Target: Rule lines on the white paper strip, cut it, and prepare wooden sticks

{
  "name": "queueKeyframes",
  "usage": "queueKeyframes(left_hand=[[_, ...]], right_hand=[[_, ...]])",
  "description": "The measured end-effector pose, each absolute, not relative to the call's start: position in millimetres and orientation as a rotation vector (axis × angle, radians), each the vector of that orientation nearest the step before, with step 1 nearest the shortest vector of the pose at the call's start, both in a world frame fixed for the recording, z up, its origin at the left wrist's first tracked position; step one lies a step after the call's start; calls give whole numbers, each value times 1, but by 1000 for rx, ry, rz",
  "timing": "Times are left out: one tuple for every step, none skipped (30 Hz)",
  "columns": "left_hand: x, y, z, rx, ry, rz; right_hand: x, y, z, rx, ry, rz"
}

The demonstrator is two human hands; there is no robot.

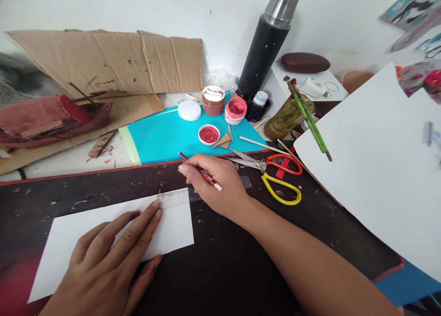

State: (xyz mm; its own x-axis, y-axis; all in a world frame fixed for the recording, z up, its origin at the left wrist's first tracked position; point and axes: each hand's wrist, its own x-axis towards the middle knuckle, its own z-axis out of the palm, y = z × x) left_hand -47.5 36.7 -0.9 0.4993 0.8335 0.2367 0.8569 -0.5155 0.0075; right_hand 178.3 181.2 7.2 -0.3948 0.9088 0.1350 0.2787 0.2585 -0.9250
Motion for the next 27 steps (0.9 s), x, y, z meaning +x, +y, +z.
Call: queueKeyframes(left_hand=[[-48,37,-1,-2622,-1483,-325],[-48,37,-1,-2622,-1485,-332],[-47,37,-1,-2621,-1487,-342],[-47,37,-2,-2618,-1492,-351],[-47,37,-2,-2616,-1495,-356],[-47,37,-2,-2613,-1497,-363],[-47,37,-2,-2612,-1497,-360],[-47,37,-2,-2613,-1494,-353],[-46,38,-2,-2614,-1491,-348],[-46,37,-2,-2615,-1488,-344],[-46,37,-1,-2619,-1484,-343],[-47,37,-1,-2624,-1480,-343],[-47,37,-1,-2630,-1476,-345],[-47,37,-1,-2632,-1476,-351],[-47,36,-1,-2634,-1478,-351],[-47,36,-1,-2635,-1479,-352],[-48,36,-1,-2635,-1481,-352],[-48,35,-1,-2635,-1482,-350],[-48,35,-1,-2635,-1480,-349],[-47,35,-1,-2636,-1480,-345],[-47,35,0,-2637,-1477,-343],[-47,36,0,-2637,-1475,-341],[-47,36,0,-2635,-1474,-339],[-46,36,1,-2635,-1474,-339],[-46,37,1,-2634,-1474,-338],[-46,37,1,-2632,-1474,-338],[-45,38,2,-2626,-1473,-342]], right_hand=[[178,181,7,-1082,-1828,1146],[178,181,7,-1082,-1824,1151],[178,182,7,-1081,-1820,1154],[178,182,6,-1078,-1816,1158],[178,182,6,-1074,-1811,1163],[178,182,7,-1070,-1807,1168],[178,182,7,-1067,-1804,1171],[178,182,7,-1069,-1804,1174],[178,182,7,-1077,-1809,1174],[178,182,8,-1087,-1817,1171],[178,182,8,-1099,-1824,1167],[178,182,8,-1110,-1831,1165],[178,182,8,-1120,-1834,1166],[178,182,8,-1126,-1834,1169],[178,182,8,-1129,-1831,1172],[178,182,8,-1132,-1826,1174],[178,182,7,-1133,-1822,1176],[178,182,7,-1130,-1816,1176],[178,182,7,-1126,-1810,1177],[178,182,6,-1121,-1804,1180],[177,182,6,-1117,-1799,1185],[177,182,6,-1113,-1796,1190],[177,181,6,-1110,-1794,1194],[177,181,6,-1107,-1793,1198],[177,181,6,-1103,-1792,1200],[177,181,6,-1096,-1789,1202],[177,181,5,-1086,-1785,1203]])
